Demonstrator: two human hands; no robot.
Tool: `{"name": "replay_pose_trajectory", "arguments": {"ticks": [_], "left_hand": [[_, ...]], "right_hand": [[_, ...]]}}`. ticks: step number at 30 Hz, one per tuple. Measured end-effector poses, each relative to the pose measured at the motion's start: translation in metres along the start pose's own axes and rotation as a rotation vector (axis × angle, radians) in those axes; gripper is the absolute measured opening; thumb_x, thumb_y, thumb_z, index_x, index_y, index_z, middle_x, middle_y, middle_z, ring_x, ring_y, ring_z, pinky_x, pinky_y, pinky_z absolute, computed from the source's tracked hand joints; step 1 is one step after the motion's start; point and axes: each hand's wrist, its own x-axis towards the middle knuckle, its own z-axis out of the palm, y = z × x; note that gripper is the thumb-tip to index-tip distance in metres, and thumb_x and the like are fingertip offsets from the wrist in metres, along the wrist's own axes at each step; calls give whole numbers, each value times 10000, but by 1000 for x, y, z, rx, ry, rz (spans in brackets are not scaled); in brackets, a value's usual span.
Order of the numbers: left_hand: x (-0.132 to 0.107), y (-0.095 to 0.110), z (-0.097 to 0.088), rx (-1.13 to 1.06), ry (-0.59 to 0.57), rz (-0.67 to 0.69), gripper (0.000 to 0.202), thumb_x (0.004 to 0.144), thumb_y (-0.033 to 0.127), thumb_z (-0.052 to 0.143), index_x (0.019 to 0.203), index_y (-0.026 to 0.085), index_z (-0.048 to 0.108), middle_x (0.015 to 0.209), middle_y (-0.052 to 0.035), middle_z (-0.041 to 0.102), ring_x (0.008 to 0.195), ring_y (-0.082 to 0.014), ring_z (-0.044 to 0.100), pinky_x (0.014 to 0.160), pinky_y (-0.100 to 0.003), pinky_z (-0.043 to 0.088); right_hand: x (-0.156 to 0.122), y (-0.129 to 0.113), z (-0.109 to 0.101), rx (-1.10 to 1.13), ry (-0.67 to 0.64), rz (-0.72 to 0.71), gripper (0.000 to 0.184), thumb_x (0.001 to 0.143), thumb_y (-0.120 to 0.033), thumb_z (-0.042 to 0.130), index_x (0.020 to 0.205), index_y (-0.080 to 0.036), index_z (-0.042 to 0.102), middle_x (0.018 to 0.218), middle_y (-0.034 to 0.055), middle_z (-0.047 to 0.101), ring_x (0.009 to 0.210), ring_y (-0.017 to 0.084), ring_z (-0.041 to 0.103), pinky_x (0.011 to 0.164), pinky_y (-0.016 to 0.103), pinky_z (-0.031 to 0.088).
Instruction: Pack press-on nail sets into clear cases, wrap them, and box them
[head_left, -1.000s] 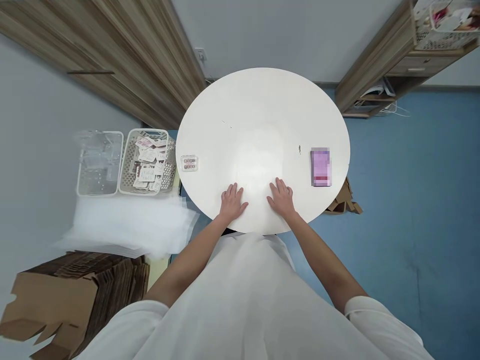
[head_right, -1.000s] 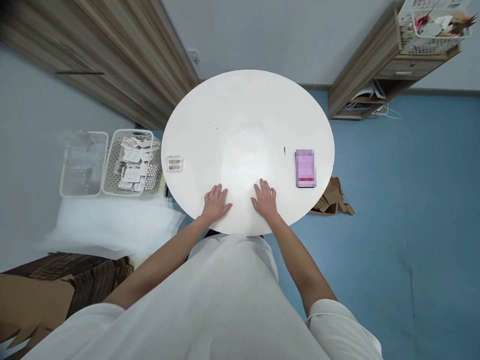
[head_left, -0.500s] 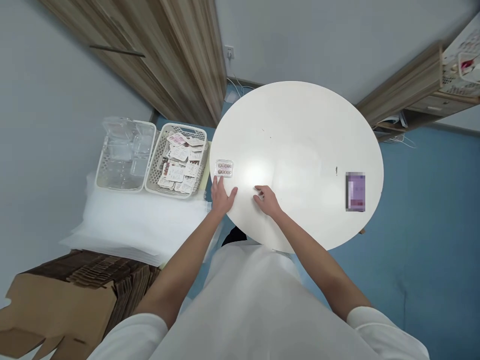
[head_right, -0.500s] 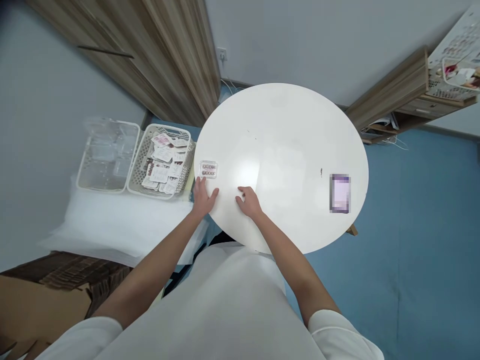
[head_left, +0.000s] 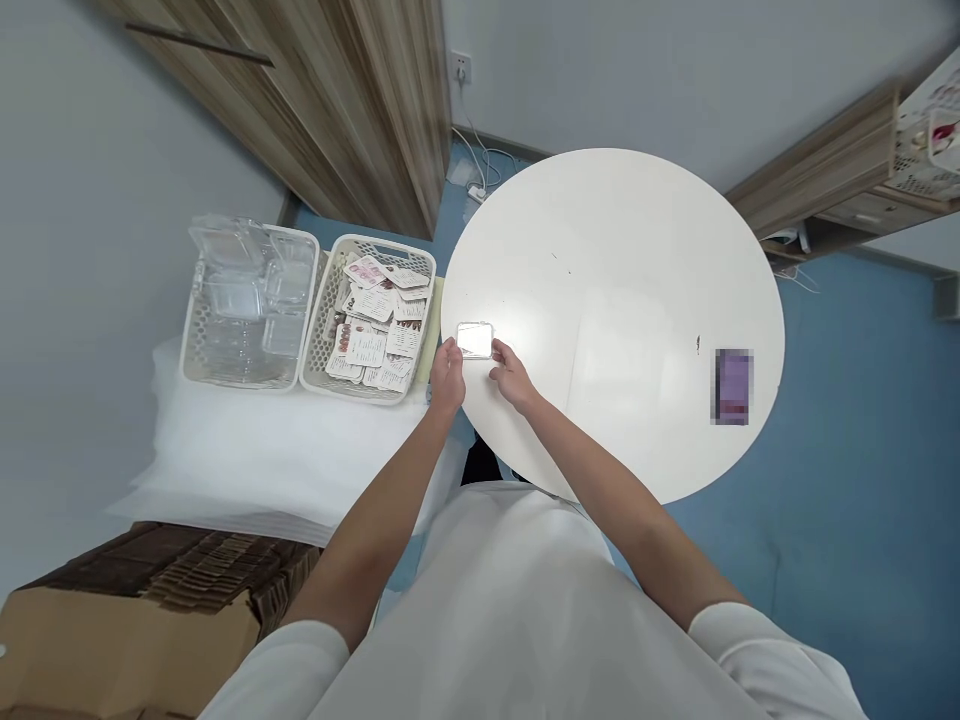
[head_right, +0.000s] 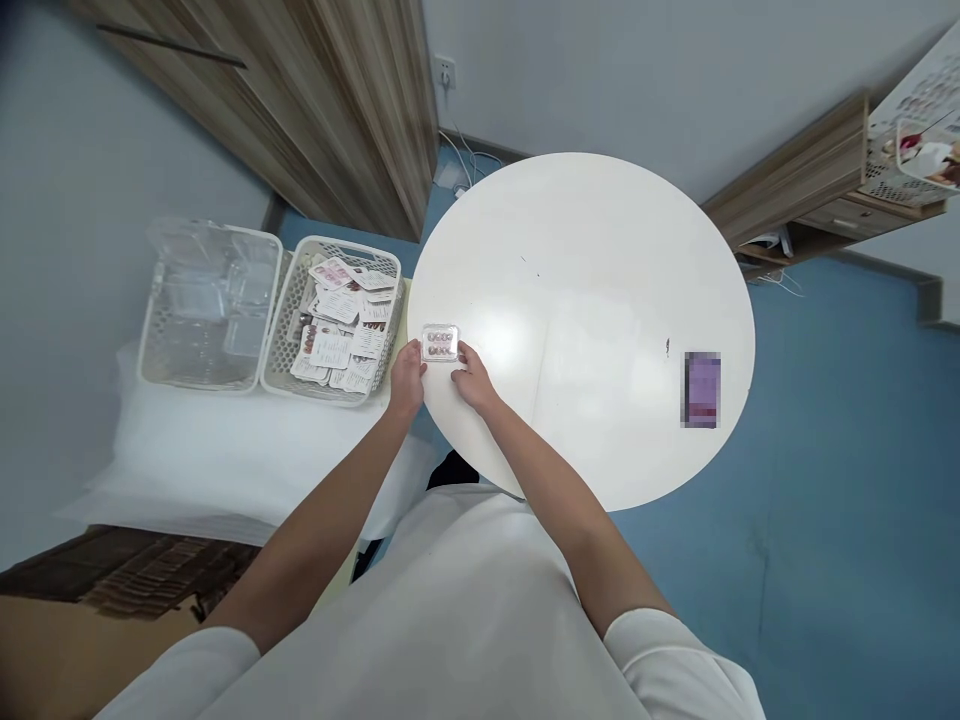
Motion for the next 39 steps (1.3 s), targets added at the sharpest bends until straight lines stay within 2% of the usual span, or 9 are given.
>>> {"name": "replay_pose_trajectory", "arguments": {"ticks": [5, 9, 15, 19, 23, 28, 35, 39], "left_hand": [[-16, 4, 10, -58, -83, 43, 543, 839, 544, 281, 1255, 205, 364, 1298, -98, 434, 1194, -185, 412, 946, -327, 383], [-37, 11, 32, -8, -191, 80, 554, 841, 546, 267, 1245, 183, 375, 1297, -108, 432, 1185, -191, 419, 926, -328, 401], [-90, 11, 82, -1, -364, 115, 560, 820, 557, 316, 1216, 171, 406, 1276, -121, 454, 1153, -208, 451, 886, -342, 426], [-134, 4, 111, 40, -489, 98, 531, 830, 535, 311, 1196, 170, 432, 1252, -114, 482, 1131, -200, 471, 881, -343, 424], [-167, -7, 135, 94, -520, 110, 484, 835, 506, 331, 1150, 173, 485, 1202, -101, 527, 1095, -195, 501, 889, -351, 416], [-189, -16, 154, 246, -465, 130, 455, 834, 483, 350, 1120, 173, 521, 1159, -90, 561, 1076, -195, 510, 902, -366, 402], [-202, -19, 160, 390, -432, 151, 425, 828, 435, 388, 1126, 159, 514, 1164, -106, 552, 1060, -206, 519, 901, -380, 409], [-201, -25, 158, 562, -424, 294, 434, 768, 362, 497, 1157, 169, 479, 1221, -113, 489, 1120, -227, 464, 919, -398, 401]], "right_hand": [[-19, 11, -18, -35, 43, -6, 651, 651, -117, 416, 1286, -231, 330, 1326, 29, 367, 1188, 180, 370, 979, 357, 348], [-43, 26, -47, -98, 118, -109, 608, 661, -110, 409, 1252, -251, 374, 1320, 25, 364, 1159, 168, 402, 969, 349, 363], [-100, 59, -118, -168, 220, -197, 515, 663, -95, 409, 1151, -248, 472, 1259, 35, 418, 1069, 154, 479, 930, 342, 400], [-138, 90, -168, -198, 204, -187, 482, 688, -95, 389, 1140, -238, 478, 1193, 44, 475, 1010, 145, 521, 889, 336, 429], [-161, 120, -199, -290, 190, -206, 472, 689, -80, 380, 1129, -212, 491, 1161, 59, 498, 970, 145, 537, 869, 334, 440], [-169, 144, -210, -442, 182, -278, 463, 680, -76, 404, 1116, -188, 512, 1132, 79, 505, 931, 158, 535, 853, 344, 442], [-172, 159, -206, -531, 151, -305, 429, 703, -105, 437, 1122, -162, 506, 1114, 95, 503, 901, 155, 542, 855, 338, 442], [-177, 163, -204, -680, 213, -361, 464, 716, -180, 516, 1176, -175, 453, 1208, 120, 437, 1071, 220, 468, 892, 393, 412]]}}
